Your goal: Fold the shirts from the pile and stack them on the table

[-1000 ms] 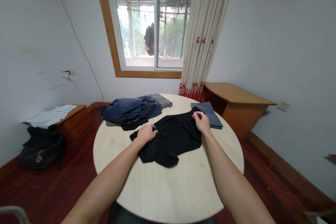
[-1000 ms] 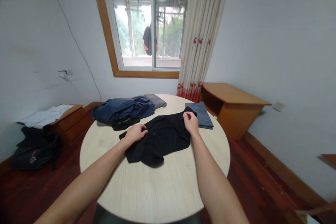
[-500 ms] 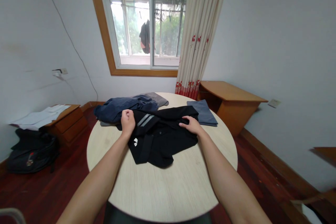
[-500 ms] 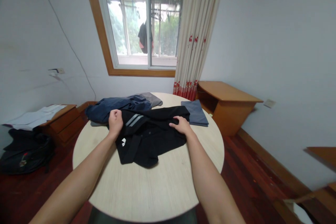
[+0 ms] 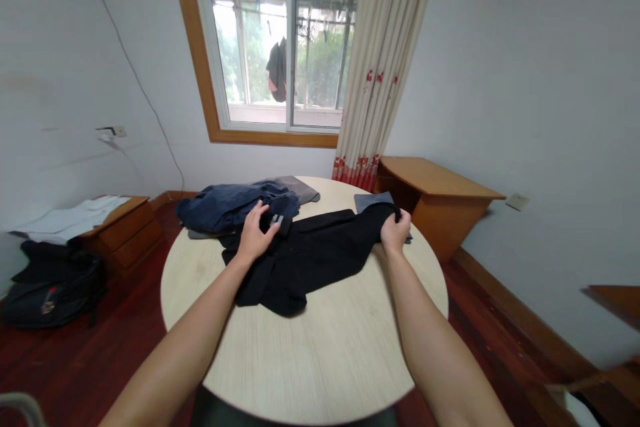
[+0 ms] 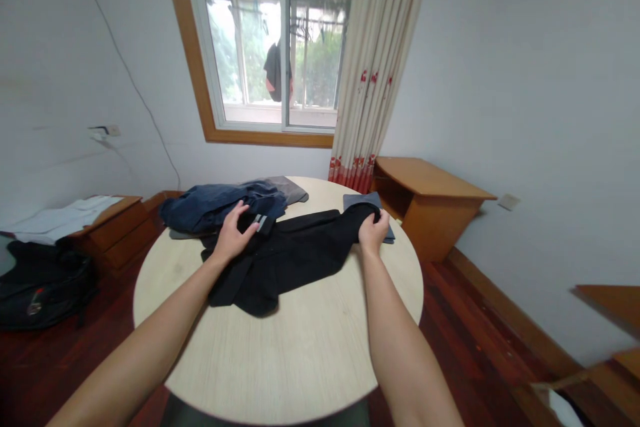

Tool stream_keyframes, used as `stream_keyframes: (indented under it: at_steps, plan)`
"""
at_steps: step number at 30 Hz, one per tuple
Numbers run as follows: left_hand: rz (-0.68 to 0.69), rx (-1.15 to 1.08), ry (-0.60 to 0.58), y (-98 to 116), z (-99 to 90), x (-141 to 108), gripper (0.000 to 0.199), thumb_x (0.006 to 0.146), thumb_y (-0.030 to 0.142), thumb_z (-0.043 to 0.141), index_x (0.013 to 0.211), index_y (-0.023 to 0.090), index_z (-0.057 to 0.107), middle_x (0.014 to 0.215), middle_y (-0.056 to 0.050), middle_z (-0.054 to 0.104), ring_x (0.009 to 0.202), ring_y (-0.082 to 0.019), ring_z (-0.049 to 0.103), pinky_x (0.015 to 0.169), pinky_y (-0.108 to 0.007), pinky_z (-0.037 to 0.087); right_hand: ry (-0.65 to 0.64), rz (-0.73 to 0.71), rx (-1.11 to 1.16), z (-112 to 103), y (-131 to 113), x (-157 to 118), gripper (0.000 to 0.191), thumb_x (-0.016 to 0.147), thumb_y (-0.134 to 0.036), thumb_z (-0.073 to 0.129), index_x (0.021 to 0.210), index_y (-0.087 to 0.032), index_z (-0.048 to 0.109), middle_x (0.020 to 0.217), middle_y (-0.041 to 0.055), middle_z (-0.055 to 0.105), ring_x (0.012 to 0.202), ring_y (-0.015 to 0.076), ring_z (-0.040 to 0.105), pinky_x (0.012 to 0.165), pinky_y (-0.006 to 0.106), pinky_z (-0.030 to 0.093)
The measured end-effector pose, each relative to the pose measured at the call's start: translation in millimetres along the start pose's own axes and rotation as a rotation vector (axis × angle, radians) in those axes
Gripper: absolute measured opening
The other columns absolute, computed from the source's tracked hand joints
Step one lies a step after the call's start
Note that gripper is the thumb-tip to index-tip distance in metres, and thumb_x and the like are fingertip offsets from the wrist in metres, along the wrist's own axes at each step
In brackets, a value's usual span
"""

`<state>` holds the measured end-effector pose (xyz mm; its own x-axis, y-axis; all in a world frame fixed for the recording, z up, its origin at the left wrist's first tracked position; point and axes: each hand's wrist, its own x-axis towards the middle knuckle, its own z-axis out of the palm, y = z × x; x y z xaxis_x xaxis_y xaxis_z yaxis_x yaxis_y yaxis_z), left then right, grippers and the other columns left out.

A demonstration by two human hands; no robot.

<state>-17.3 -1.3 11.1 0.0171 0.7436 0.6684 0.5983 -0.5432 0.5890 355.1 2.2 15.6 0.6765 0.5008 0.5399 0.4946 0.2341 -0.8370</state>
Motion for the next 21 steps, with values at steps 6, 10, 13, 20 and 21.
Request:
stream_keyframes:
  at_steps: [6, 10, 13, 20, 21]
  plan:
    - [-0.042, 0.328, -0.634, 11.5, 8.1, -13.0, 0.065, 0.078, 0.05, 0.072, 0.136, 0.026, 0.056, 0.162, -0.012, 0.029, 0.151, -0.036, 0.02, 0.109, -0.065, 0.033, -0.21, -0.191, -0.071, 10.5, 2.4, -15.6, 0.032, 0.08, -0.031, 0.051, 0.106, -0.016, 0.064, 0.112, 0.0134, 0.067, 0.108, 0.0268, 0.059, 0.101, 0.043, 0.044]
    - [-0.062, 0.389, -0.799, 13.8, 8.1, -14.5, 0.073, 0.069, 0.054, 0.078, 0.133, 0.027, 0.058, 0.164, -0.014, 0.024, 0.152, -0.038, 0.013, 0.108, -0.064, 0.035, -0.577, -0.312, -0.2, 20.8, 3.6, -32.0, 0.033, 0.084, -0.034, 0.057, 0.112, -0.02, 0.067, 0.116, 0.0109, 0.069, 0.11, 0.0262, 0.061, 0.102, 0.043, 0.044]
    - [-0.071, 0.396, -0.818, 16.2, 9.9, -14.6, 0.047, 0.074, 0.046, 0.077, 0.114, 0.027, 0.066, 0.163, -0.012, 0.026, 0.152, -0.037, 0.015, 0.109, -0.06, 0.037, -0.82, -0.352, -0.359, 26.3, 6.4, -42.2, 0.041, 0.081, -0.036, 0.068, 0.119, -0.021, 0.067, 0.121, 0.0118, 0.067, 0.115, 0.0285, 0.06, 0.103, 0.045, 0.043]
    - [-0.062, 0.175, -0.562, 30.2, 18.6, -17.5, 0.009, 0.088, 0.031, 0.062, 0.088, 0.023, 0.057, 0.121, -0.009, 0.067, 0.12, -0.029, 0.059, 0.098, -0.043, 0.048, -0.912, -0.361, -0.403, 23.6, 7.4, -41.6, 0.062, 0.074, -0.034, 0.078, 0.133, -0.023, 0.061, 0.135, 0.0139, 0.059, 0.127, 0.0313, 0.053, 0.108, 0.05, 0.04]
    - [-0.087, 0.07, -0.477, 30.9, 19.0, -15.9, 0.012, 0.09, 0.035, 0.057, 0.09, 0.023, 0.055, 0.107, -0.007, 0.07, 0.107, -0.026, 0.064, 0.094, -0.04, 0.049, -0.911, -0.367, -0.373, 22.0, 6.5, -40.1, 0.068, 0.071, -0.034, 0.08, 0.135, -0.023, 0.059, 0.138, 0.0142, 0.057, 0.13, 0.0316, 0.05, 0.11, 0.051, 0.038]
